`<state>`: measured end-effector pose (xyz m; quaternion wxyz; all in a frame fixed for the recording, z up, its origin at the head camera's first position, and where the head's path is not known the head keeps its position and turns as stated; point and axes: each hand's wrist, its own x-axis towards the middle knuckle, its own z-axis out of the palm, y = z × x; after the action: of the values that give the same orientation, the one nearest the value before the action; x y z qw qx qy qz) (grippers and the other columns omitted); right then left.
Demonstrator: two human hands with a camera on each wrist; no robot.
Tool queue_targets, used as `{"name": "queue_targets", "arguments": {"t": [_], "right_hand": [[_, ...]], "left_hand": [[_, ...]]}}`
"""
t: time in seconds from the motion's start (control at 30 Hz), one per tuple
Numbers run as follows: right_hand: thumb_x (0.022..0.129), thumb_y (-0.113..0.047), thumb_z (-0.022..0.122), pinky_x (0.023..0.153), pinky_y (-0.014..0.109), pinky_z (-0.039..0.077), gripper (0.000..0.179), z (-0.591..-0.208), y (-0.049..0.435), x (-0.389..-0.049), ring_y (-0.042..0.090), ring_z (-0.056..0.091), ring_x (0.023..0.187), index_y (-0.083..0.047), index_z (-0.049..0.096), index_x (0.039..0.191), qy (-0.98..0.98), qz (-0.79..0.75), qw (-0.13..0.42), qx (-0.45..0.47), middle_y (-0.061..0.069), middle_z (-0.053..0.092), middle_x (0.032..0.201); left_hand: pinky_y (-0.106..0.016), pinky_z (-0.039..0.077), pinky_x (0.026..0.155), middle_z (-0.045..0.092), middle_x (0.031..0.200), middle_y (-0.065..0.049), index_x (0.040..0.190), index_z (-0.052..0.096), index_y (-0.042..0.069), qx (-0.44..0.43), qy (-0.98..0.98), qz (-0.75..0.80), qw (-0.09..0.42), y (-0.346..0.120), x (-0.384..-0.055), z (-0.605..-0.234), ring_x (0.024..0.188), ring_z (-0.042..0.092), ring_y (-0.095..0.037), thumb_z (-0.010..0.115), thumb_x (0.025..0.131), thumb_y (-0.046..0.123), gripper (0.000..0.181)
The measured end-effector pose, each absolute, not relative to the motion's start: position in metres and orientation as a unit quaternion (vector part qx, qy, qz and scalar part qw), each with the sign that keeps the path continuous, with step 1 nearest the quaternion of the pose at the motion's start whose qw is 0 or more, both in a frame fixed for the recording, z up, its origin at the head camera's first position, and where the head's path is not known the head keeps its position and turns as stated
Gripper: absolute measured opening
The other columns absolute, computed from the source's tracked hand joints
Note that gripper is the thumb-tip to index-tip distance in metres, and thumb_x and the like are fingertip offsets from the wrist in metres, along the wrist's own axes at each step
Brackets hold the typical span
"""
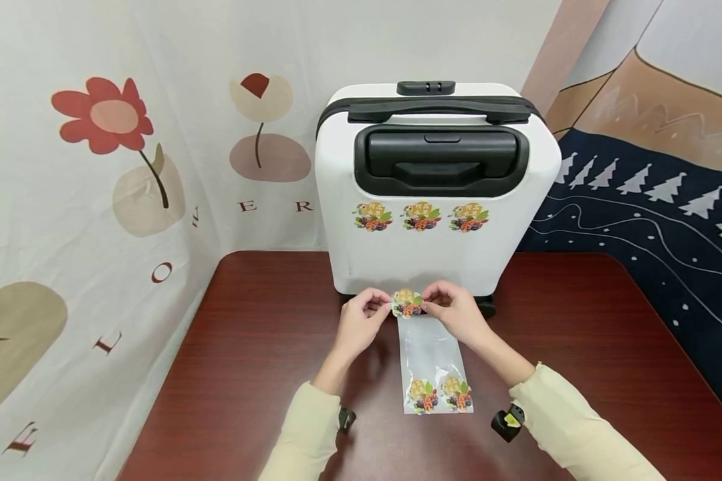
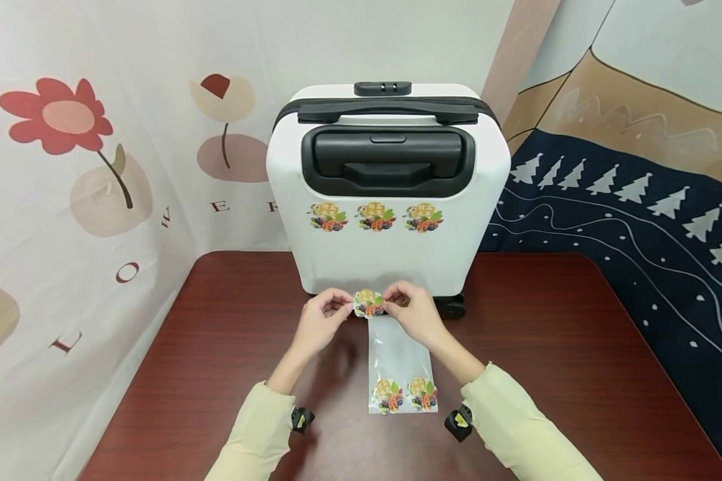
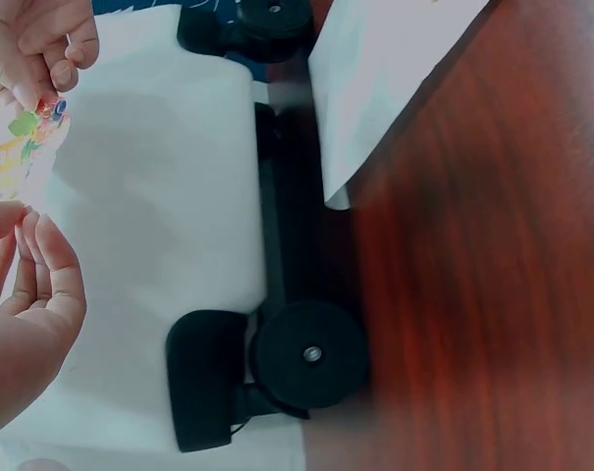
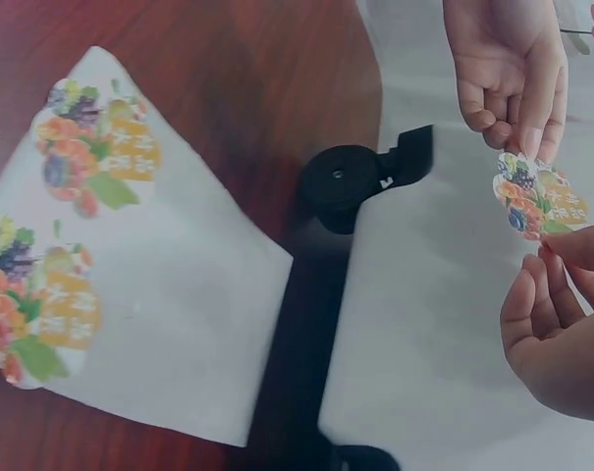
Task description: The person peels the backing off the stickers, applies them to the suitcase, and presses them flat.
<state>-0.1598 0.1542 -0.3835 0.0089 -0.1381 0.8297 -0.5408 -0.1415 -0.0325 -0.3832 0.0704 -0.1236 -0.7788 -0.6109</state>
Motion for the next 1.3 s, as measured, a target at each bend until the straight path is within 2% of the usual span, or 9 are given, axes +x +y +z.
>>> {"name": "queue_targets", "arguments": {"t": [0.33, 0.5, 0.73, 1.07, 1.3], "right_hand": [[0.082, 0.003, 0.063, 0.058, 0.025, 0.044, 0.005, -0.377, 0.145, -0.172, 0.02, 0.056, 0.07, 0.002, 0.06, 0.086, 0.829, -0.538, -0.024, -0.152, 0.011, 0.062, 0.081], [0.082, 0.003, 0.063, 0.059, 0.023, 0.045, 0.005, -0.373, 0.139, -0.175, 0.019, 0.056, 0.07, 0.002, 0.061, 0.086, 0.827, -0.539, -0.037, -0.156, 0.011, 0.062, 0.081], [0.081, 0.003, 0.064, 0.057, 0.022, 0.043, 0.006, -0.368, 0.131, -0.178, 0.017, 0.055, 0.066, 0.002, 0.062, 0.086, 0.822, -0.539, -0.072, -0.171, 0.011, 0.061, 0.079], [0.082, 0.002, 0.063, 0.056, 0.024, 0.044, 0.005, -0.359, 0.119, -0.181, 0.017, 0.054, 0.064, 0.0, 0.061, 0.086, 0.831, -0.5, -0.136, -0.203, 0.008, 0.06, 0.076], [0.081, 0.002, 0.064, 0.056, 0.024, 0.044, 0.006, -0.354, 0.112, -0.185, 0.017, 0.053, 0.064, 0.0, 0.061, 0.085, 0.822, -0.5, -0.162, -0.216, 0.007, 0.06, 0.075]], "left_hand": [[-0.03, 0.048, 0.065, 0.062, 0.082, -0.021, 0.088, 0.062, -0.009, -0.122, -0.783, -0.602, 0.095, -0.042, -0.153, -0.372, 0.075, 0.056, -0.028, 0.059, 0.083, -0.006, 0.007], [-0.027, 0.046, 0.062, 0.063, 0.081, -0.017, 0.088, 0.063, -0.005, -0.124, -0.784, -0.598, 0.11, -0.049, -0.17, -0.387, 0.074, 0.056, -0.024, 0.062, 0.083, -0.002, 0.006], [-0.023, 0.047, 0.061, 0.063, 0.079, -0.009, 0.087, 0.065, 0.001, -0.131, -0.78, -0.597, 0.133, -0.057, -0.175, -0.385, 0.072, 0.057, -0.017, 0.063, 0.083, 0.003, 0.004], [-0.026, 0.049, 0.063, 0.063, 0.079, -0.009, 0.085, 0.065, 0.0, -0.158, -0.777, -0.578, 0.192, -0.065, -0.181, -0.376, 0.071, 0.058, -0.017, 0.063, 0.083, 0.002, 0.003], [-0.036, 0.05, 0.065, 0.063, 0.08, -0.014, 0.086, 0.065, -0.003, -0.161, -0.772, -0.578, 0.209, -0.069, -0.186, -0.368, 0.072, 0.058, -0.024, 0.063, 0.083, -0.001, 0.005]]}}
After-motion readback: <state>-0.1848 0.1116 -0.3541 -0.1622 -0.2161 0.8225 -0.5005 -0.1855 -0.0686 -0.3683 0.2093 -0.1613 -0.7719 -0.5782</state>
